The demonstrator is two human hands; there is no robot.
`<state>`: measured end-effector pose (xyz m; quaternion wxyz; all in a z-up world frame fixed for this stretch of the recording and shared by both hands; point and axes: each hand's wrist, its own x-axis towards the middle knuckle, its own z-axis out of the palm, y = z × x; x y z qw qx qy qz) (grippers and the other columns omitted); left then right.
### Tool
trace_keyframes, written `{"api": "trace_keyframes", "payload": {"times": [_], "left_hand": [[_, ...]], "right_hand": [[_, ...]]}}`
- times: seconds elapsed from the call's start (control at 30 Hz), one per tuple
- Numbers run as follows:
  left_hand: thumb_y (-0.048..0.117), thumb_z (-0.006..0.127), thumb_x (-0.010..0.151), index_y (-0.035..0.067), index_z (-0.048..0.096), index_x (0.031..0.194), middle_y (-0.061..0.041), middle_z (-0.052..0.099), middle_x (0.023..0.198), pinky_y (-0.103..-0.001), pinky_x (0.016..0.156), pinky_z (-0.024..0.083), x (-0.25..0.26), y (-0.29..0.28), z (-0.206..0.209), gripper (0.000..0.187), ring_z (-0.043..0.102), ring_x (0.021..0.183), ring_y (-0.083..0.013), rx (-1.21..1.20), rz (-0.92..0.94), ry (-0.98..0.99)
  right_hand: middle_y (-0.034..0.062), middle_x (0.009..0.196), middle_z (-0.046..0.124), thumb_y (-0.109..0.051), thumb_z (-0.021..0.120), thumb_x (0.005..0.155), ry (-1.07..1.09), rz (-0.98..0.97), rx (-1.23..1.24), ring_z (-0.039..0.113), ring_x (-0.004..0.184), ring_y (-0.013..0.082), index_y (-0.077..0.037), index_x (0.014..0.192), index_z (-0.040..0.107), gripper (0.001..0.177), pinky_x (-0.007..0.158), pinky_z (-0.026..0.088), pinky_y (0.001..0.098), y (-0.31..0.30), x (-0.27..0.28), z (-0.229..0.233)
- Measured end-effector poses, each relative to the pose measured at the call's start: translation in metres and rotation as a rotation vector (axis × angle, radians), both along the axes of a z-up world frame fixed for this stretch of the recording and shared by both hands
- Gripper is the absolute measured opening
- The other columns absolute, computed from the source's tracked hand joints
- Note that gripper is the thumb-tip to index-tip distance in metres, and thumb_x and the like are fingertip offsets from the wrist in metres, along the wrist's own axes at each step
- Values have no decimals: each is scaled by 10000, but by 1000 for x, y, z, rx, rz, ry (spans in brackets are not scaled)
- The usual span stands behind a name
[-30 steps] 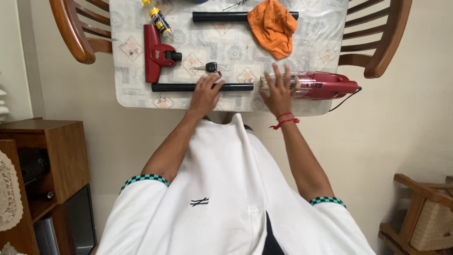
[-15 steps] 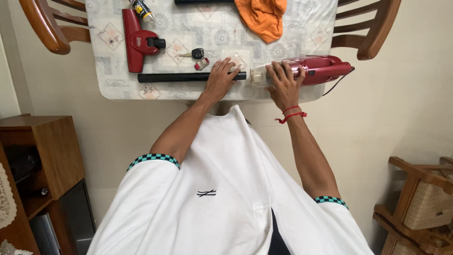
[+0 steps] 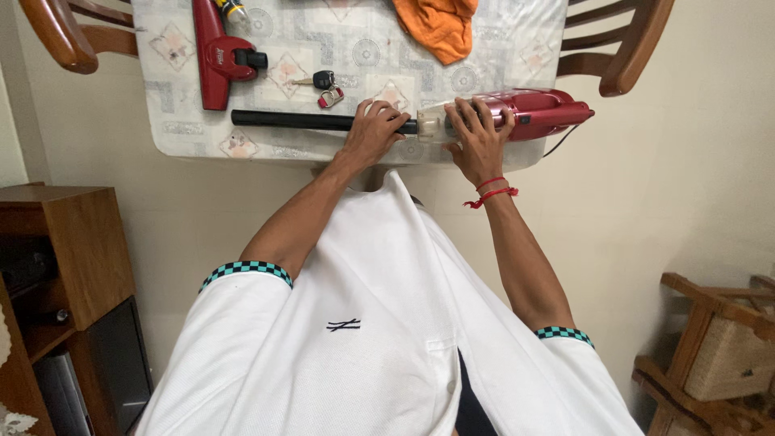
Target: The person organizes vacuum parts on a table, connects a power cord to a wall outlet, and then attaches the nozzle and extension tubes to the handheld vacuum unit.
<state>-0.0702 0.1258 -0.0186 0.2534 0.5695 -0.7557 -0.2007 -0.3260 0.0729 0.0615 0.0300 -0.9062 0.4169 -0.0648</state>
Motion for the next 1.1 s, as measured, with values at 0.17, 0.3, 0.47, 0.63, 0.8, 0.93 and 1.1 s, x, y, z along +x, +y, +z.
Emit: {"api": "trace_keyframes", "payload": {"times": [0.17,0.3,0.47,0.63,0.8,0.93,1.1], "left_hand": [[257,808,833,119,673,1256,-74,684,1145,-565,1114,316,-6,-4,8,465,553,1218,-288,23,-1,-50],[235,785,881,104,648,1287,-93,660,1137,-595,1083,303,-16,-2,-4,448,571,1158,-278,86,42,-9],[258,783,887,95,621,1294,-110,643,1141,-577,1047,344,-15,-6,-17,467,588,1113,-281,80,43,-87],[330,780,888,105,633,1325,-113,639,1165,-493,967,434,-7,0,-17,513,596,1096,-294,177,5,-63],[398,791,868,63,646,1301,-130,628,1179,-471,946,443,4,5,-22,567,579,1115,-300,146,36,-12],[419,789,860,80,682,1219,-100,624,1223,-464,975,434,20,9,-25,505,558,1169,-287,174,66,-41],[423,747,914,66,671,1207,-102,655,1161,-476,914,458,21,7,-27,468,603,1095,-320,182,45,-5]], "right_hand": [[-15,1525,537,-306,939,702,-12,7,-40,437,1427,237,-234,1490,570,873,1162,157,642,0,0,1],[-7,1529,534,-304,940,718,-37,7,-52,436,1433,246,-227,1497,567,868,1155,171,621,0,0,-1],[-31,1503,550,-295,939,666,-34,15,-25,452,1413,225,-250,1464,582,875,1149,179,595,-6,3,-11],[-21,1473,573,-291,939,656,-34,75,2,462,1411,225,-239,1434,599,851,1134,184,566,-4,5,-17],[-45,1475,581,-296,939,656,-59,58,16,465,1407,209,-252,1428,620,836,1140,180,544,-6,5,-21],[-49,1468,582,-302,940,640,-47,48,20,468,1400,203,-253,1415,630,836,1145,179,543,-6,6,-19],[-56,1482,580,-308,940,659,-75,21,2,466,1410,198,-258,1417,631,820,1133,181,547,-6,1,-11]]}}
